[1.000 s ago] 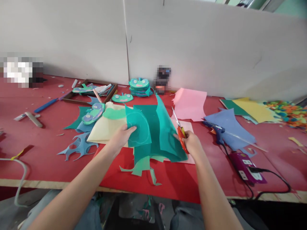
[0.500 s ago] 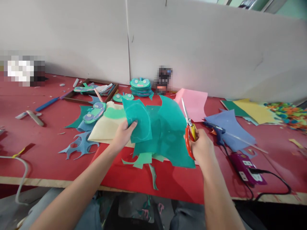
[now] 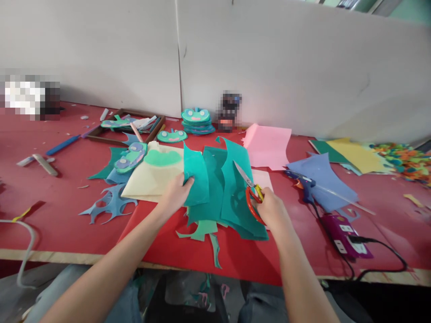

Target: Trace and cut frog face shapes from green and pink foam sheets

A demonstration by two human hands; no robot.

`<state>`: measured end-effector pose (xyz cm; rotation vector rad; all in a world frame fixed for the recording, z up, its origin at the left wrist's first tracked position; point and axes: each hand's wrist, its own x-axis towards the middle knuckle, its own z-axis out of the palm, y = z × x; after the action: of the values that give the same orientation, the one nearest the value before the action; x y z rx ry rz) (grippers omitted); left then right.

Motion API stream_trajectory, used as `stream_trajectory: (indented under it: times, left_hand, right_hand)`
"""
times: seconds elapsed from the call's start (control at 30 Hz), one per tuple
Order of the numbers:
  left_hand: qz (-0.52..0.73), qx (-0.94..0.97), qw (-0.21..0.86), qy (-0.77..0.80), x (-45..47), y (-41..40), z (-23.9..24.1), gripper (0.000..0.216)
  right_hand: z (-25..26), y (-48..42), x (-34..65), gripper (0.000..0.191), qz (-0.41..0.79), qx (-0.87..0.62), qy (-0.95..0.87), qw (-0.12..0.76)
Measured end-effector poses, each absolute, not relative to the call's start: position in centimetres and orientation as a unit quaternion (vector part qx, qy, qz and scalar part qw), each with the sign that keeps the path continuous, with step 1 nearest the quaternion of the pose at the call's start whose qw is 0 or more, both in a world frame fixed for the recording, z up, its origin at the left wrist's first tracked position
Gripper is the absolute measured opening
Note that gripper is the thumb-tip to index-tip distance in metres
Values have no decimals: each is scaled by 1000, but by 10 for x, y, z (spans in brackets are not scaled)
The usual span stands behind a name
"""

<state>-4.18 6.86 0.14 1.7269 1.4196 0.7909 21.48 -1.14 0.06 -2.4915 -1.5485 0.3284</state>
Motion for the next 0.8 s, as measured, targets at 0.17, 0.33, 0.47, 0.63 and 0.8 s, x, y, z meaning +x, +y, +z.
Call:
stream_trajectory:
  times: [0.17, 0.33, 0.47, 0.63, 0.8]
  left_hand:
    - [321, 700, 363, 525, -39, 60, 10, 31]
    - [368, 670, 418, 492, -45, 60, 20, 30]
    - [393, 631, 503, 441, -46, 60, 25, 32]
    - [379, 607, 540, 443, -46, 59, 29, 30]
    - [381, 567, 579, 444, -43, 58, 33, 28]
  right_hand:
    - [7, -5, 202, 15, 109, -819, -540, 162]
    - [12, 6, 186, 17, 148, -767, -549, 296]
    - [-3, 15, 184, 26, 238, -748, -515, 344]
    - [-8, 18, 174, 33, 337, -671, -424, 507]
    - [1, 15, 160, 34, 452, -545, -388, 591]
